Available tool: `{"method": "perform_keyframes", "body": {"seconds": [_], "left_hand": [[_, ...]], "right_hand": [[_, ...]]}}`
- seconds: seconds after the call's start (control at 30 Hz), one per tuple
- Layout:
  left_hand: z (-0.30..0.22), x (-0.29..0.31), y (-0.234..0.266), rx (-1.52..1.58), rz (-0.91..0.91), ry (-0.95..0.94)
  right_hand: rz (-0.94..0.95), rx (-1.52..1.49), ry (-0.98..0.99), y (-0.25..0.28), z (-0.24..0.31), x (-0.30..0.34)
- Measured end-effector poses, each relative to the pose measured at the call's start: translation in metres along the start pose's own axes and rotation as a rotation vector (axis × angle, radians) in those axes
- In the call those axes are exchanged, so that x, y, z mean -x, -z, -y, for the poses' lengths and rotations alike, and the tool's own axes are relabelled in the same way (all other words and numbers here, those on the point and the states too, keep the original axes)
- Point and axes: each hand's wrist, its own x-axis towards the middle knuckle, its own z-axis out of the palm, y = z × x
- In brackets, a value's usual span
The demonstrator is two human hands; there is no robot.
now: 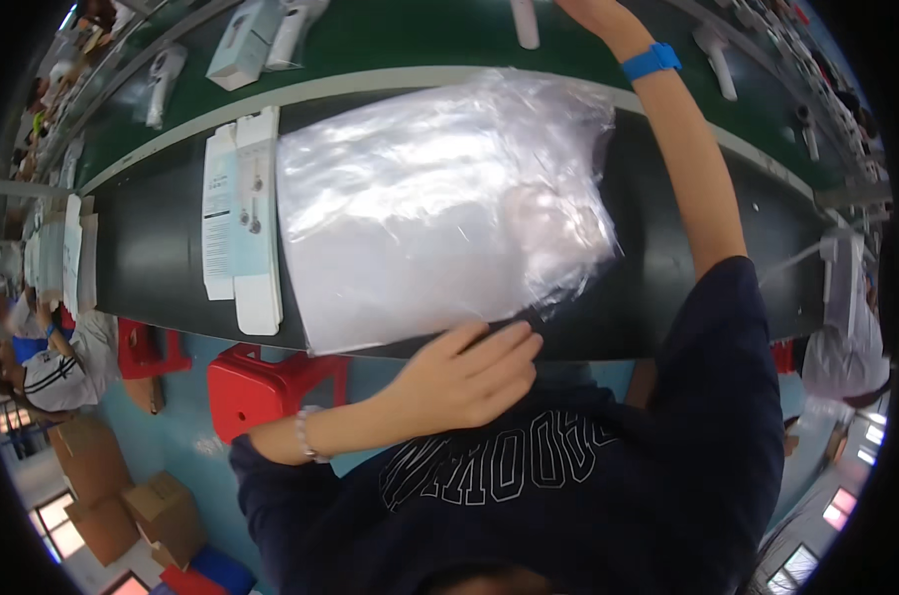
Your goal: Packaging handheld fans into plastic bags and boxes on an assembly line.
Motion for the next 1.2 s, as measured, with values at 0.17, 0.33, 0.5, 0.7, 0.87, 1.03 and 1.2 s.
{"method": "perform_keyframes", "body": {"seconds": [0.17,0.33,0.5,0.7,0.87,1.03,1.2], "left_hand": [[-0.01,-0.019,-0.058,0.023,0.009,0.103],[-0.001,-0.027,-0.083,-0.178,-0.021,0.286],[-0.004,-0.025,-0.083,-0.215,-0.102,0.365],[-0.007,-0.033,-0.085,-0.243,-0.244,0.358],[-0.013,-0.05,-0.077,-0.155,-0.357,0.375],[-0.016,-0.053,-0.083,0.293,-0.594,0.611],[-0.025,-0.042,-0.087,0.289,-0.496,0.589]], "right_hand": [[-0.072,0.06,0.178,-0.031,-0.006,0.008],[-0.192,0.036,0.049,-0.024,-0.017,0.026],[-0.061,0.045,-0.323,-0.007,0.02,0.08],[-0.108,-0.4,-0.179,0.005,0.009,0.113],[-0.052,-0.393,0.137,0.046,0.023,0.178],[0.048,-0.4,0.217,0.015,0.063,0.264],[-0.042,-0.333,0.047,0.031,0.047,0.331]]}}
